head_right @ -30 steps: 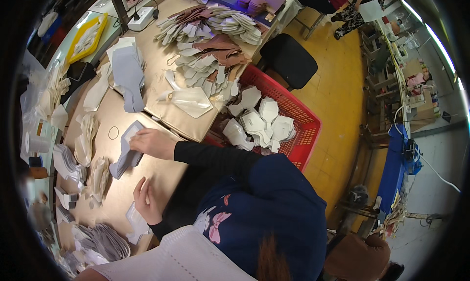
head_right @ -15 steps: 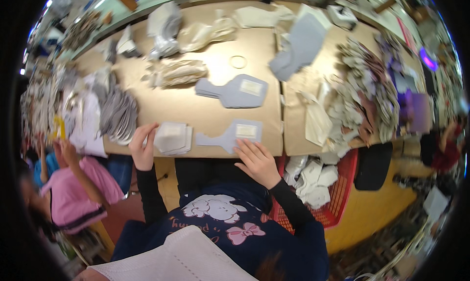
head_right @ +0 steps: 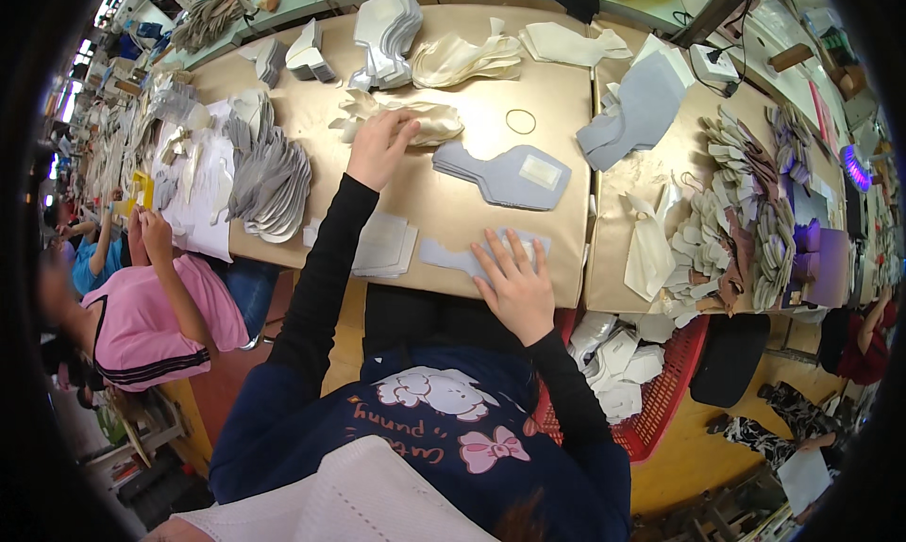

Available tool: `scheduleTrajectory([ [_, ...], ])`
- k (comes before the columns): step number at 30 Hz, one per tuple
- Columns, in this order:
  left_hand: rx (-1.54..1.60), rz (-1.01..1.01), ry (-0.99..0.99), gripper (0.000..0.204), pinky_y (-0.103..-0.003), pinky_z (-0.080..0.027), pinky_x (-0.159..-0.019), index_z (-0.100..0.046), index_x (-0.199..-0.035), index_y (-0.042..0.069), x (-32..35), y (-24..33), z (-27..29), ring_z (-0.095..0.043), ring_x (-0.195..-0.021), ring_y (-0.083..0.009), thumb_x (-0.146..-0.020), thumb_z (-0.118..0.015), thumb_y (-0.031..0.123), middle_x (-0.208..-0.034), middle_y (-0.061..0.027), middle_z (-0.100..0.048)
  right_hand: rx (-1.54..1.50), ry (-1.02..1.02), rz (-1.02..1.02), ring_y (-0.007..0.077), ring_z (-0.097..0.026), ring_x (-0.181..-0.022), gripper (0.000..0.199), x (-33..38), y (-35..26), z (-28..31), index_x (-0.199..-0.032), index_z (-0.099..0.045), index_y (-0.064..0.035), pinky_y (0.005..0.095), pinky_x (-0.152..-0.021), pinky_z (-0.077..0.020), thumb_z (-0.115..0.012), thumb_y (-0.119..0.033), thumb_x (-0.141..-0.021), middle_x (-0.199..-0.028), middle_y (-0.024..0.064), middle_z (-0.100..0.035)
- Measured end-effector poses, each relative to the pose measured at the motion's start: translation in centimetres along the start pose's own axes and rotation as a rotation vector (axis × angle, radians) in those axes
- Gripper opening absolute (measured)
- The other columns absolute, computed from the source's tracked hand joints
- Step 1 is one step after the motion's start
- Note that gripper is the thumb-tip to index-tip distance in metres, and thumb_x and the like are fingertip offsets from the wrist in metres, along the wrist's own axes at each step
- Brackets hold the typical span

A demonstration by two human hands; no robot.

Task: The person repeatedly folds small white fabric pieces, likely mask components, using both hands on a cluttered worktable. They align edges, press folds, and stack finished pieces while occasionally picking up new pieces from nearby piles.

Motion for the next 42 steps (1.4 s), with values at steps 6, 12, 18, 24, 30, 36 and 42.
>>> scheduleTrajectory([
  [6, 0.057, -0.079, -0.096, 0.032, -0.041, -0.05, -0.081, -0.07, -0.098, 0.001, 0.4, 0.0, -1.6, -0.064, -0.094, -0.0348, -0.088, -0.076, 0.031, -0.103, -0.0134, -0.067, -0.03, 0.028, -0.03, 0.0255, -0.044, -0.144, 0.05, 0.0, 0.2, 0.1, -0.14, -0.062, -0.0249, 0.0526, -0.12, -0.0275, -0.069, -0.032, -0.091, -0.153, -0.0004, -0.051],
  [12, 0.096, -0.196, -0.086, 0.024, -0.041, -0.052, -0.091, -0.072, -0.099, 0.005, 0.1, 2.2, -2.3, -0.065, -0.103, -0.031, -0.087, -0.076, 0.025, -0.108, -0.0092, -0.069, -0.009, 0.038, -0.036, 0.0241, -0.046, -0.142, 0.049, -0.1, 0.2, 0.3, -0.139, -0.063, -0.0265, 0.0522, -0.119, -0.0305, -0.068, -0.034, -0.091, -0.152, -0.0016, -0.052],
  [18, 0.406, 0.122, 0.092, 0.018, -0.034, -0.053, -0.083, -0.073, -0.097, 0.006, -2.0, -0.3, -0.9, -0.07, -0.09, -0.0254, -0.092, -0.071, 0.024, -0.099, -0.0077, -0.074, -0.031, 0.038, -0.041, 0.0253, -0.046, -0.142, 0.048, -0.2, 0.2, 0.4, -0.138, -0.064, -0.0249, 0.0517, -0.12, -0.0283, -0.069, -0.032, -0.091, -0.152, -0.0007, -0.053],
  [24, 1.236, 0.48, 0.384, 0.007, -0.024, -0.046, -0.067, -0.063, -0.096, 0.01, -2.4, -7.7, 4.0, -0.06, -0.076, -0.0073, -0.096, -0.066, 0.016, -0.084, 0.0023, -0.064, -0.053, 0.034, -0.046, 0.026, -0.046, -0.141, 0.046, 0.0, 0.3, 0.2, -0.137, -0.064, -0.0236, 0.0522, -0.12, -0.0286, -0.069, -0.031, -0.091, -0.15, 0.0, -0.054],
  [30, 1.116, 0.448, 0.296, 0.006, -0.026, -0.05, -0.076, -0.062, -0.096, 0.011, -0.9, -8.4, 5.7, -0.065, -0.084, -0.0099, -0.096, -0.067, 0.015, -0.094, -0.0012, -0.07, -0.168, 0.101, -0.051, 0.0273, -0.05, -0.137, 0.046, -0.9, 0.0, 2.0, -0.134, -0.065, -0.0178, 0.0532, -0.116, -0.0337, -0.072, -0.023, -0.089, -0.147, 0.0037, -0.056],
  [36, 1.138, 0.529, 0.173, 0.009, -0.027, -0.054, -0.079, -0.061, -0.103, 0.009, 0.7, -7.5, 1.3, -0.068, -0.086, -0.0121, -0.097, -0.066, 0.013, -0.098, -0.004, -0.07, -0.521, 0.24, 0.058, 0.0295, -0.063, -0.107, 0.048, -6.6, -2.6, 6.7, -0.133, -0.065, -0.0107, 0.0416, -0.098, -0.0482, -0.073, -0.01, -0.085, -0.146, 0.0103, -0.057],
  [42, 1.277, 0.525, 0.285, 0.01, -0.025, -0.051, -0.07, -0.061, -0.106, 0.01, 1.7, -8.6, 0.7, -0.064, -0.083, -0.0094, -0.097, -0.066, 0.013, -0.094, -0.0019, -0.067, -0.386, 0.266, 0.19, 0.0297, -0.065, -0.1, 0.044, -17.5, -5.3, 3.2, -0.131, -0.064, -0.009, 0.0412, -0.089, -0.0518, -0.072, -0.013, -0.087, -0.132, 0.0102, -0.064],
])
Point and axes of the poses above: each hand's wrist, its own x-axis away from the middle knuckle, its own z-axis out of the back of the hand, y = z × x, the point moved 10 cm from there along -x, towards the middle knuckle
